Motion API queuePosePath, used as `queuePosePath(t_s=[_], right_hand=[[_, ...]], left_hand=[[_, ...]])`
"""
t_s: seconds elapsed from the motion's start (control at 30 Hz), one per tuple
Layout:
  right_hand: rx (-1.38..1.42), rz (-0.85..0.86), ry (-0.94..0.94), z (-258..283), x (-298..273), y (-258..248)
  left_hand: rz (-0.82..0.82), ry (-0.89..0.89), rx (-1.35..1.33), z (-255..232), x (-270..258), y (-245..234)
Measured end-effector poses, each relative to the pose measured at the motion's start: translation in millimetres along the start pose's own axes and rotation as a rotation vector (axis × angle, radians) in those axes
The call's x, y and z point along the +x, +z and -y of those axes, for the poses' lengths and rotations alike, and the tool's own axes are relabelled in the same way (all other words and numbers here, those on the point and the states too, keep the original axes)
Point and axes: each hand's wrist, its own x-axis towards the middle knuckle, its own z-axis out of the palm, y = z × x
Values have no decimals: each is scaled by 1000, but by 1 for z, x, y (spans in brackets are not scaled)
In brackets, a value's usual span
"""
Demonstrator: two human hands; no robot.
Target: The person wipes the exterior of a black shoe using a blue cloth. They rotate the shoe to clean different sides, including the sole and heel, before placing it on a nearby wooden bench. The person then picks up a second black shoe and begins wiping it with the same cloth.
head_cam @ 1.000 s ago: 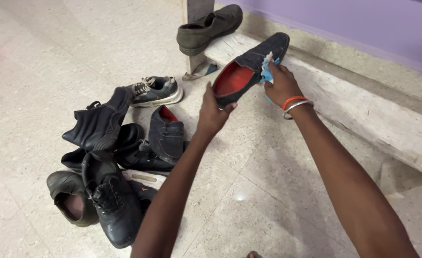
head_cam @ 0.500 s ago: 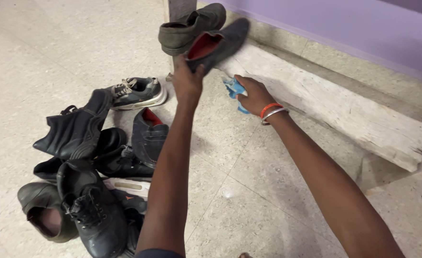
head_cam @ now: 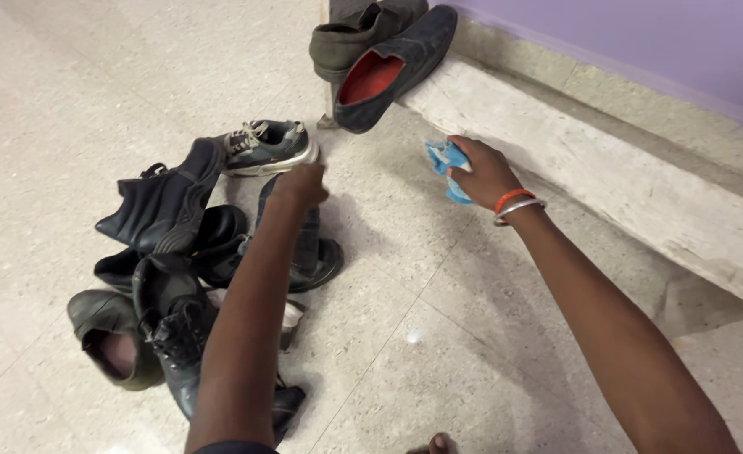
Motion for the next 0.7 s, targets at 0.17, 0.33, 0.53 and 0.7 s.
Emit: queuePosePath(t_s=[0.17,0.33,0.53,0.7], right_hand=[[21,53,104,-8,-18,7],[18,43,19,-17,-27,18],[43,62,39,-32,-46,27],[52,98,50,-36,-72,36]], left_hand=[[298,-306,92,15,-65,8],[139,-105,33,10,-88,9],[134,-75,168,-28,-71,43],[181,56,314,-59,-54,89]])
